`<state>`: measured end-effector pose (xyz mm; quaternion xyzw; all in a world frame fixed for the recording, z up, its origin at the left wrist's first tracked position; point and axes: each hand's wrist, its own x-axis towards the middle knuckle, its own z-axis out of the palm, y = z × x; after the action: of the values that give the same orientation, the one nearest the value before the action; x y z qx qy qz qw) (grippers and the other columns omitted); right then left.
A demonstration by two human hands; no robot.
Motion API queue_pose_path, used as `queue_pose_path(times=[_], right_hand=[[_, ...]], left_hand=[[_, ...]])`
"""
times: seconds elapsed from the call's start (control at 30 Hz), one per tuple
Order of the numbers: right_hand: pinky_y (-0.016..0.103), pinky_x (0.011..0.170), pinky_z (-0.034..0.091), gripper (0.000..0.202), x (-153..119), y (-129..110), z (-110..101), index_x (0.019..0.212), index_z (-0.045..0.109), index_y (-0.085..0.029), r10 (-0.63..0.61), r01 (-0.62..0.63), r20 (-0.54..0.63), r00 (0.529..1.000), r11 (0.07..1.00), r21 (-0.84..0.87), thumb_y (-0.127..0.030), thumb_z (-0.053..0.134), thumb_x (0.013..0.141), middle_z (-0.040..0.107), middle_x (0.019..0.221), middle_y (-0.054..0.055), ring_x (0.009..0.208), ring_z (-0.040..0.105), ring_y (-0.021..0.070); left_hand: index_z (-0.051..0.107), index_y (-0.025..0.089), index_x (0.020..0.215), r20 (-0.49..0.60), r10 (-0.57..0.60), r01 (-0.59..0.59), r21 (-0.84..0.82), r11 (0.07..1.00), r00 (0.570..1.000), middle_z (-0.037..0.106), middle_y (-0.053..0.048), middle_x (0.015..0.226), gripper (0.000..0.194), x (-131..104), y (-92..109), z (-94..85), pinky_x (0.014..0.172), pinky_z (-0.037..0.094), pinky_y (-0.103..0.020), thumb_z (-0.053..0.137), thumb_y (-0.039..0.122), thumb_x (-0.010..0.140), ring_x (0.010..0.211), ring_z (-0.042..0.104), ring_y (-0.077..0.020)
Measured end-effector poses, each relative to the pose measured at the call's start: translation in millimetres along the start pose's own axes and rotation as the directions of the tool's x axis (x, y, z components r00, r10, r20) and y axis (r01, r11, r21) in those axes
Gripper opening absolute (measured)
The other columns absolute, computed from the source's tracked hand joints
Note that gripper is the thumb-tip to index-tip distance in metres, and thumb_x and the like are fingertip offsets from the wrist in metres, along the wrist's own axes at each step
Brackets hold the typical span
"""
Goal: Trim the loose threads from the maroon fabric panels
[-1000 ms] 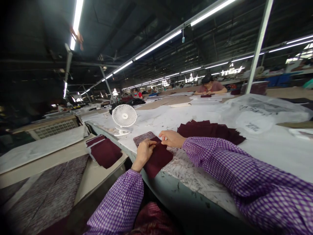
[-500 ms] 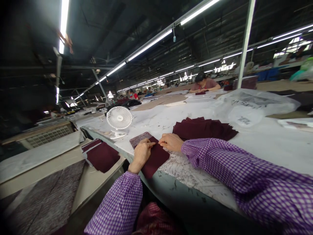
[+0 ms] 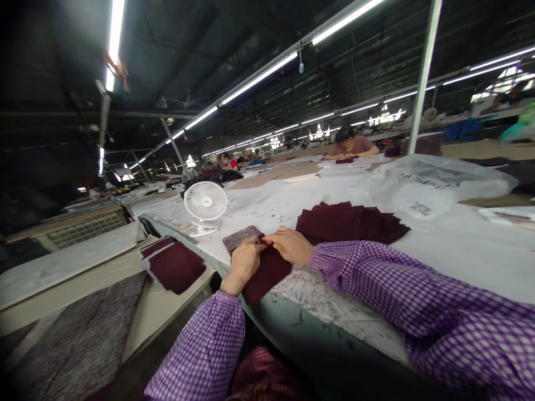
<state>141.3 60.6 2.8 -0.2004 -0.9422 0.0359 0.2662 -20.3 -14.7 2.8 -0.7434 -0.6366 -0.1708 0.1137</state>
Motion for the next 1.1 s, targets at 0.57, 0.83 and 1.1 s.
queue_pose_path(times=[0.57, 0.83, 1.1], right_hand=[[0.033, 0.083, 0.04, 0.033, 5, 1, 7, 0.111, 0.061, -0.016, -0.059, 0.065, 0.059, 0.996, 0.992, -0.104, -0.013, 0.038, 0.087, 0.068, 0.099, 0.005, 0.088, 0.054, 0.02], [0.032, 0.077, 0.037, 0.036, 10, -2, 5, 0.108, 0.065, -0.02, -0.007, 0.035, 0.148, 0.989, 0.982, -0.184, -0.009, 0.038, 0.085, 0.063, 0.089, 0.006, 0.083, 0.049, 0.0191], [0.032, 0.081, 0.032, 0.049, 22, -26, -13, 0.118, 0.061, -0.025, -0.006, 0.149, 0.374, 0.928, 0.923, -0.355, -0.003, 0.04, 0.08, 0.062, 0.095, 0.007, 0.09, 0.051, 0.0196]], left_hand=[[0.072, 0.027, 0.095, -0.01, -0.072, 0.07, -0.152, 0.986, 0.997, 0.066, -0.002, 0.092, 0.025, -11, -17, -7.3, 0.078, 0.044, -0.026, 0.051, 0.017, 0.084, 0.09, 0.057, -0.0172], [0.072, 0.024, 0.09, -0.172, -0.063, 0.01, -0.29, 0.957, 0.983, 0.064, -0.002, 0.084, 0.025, -45, -46, -5.3, 0.069, 0.044, -0.025, 0.049, 0.018, 0.087, 0.082, 0.058, -0.0153], [0.071, 0.023, 0.091, -0.223, -0.025, -0.021, -0.201, 0.979, 0.975, 0.062, -0.004, 0.083, 0.028, -49, -45, -3.8, 0.068, 0.043, -0.026, 0.043, 0.02, 0.09, 0.081, 0.055, -0.0159]])
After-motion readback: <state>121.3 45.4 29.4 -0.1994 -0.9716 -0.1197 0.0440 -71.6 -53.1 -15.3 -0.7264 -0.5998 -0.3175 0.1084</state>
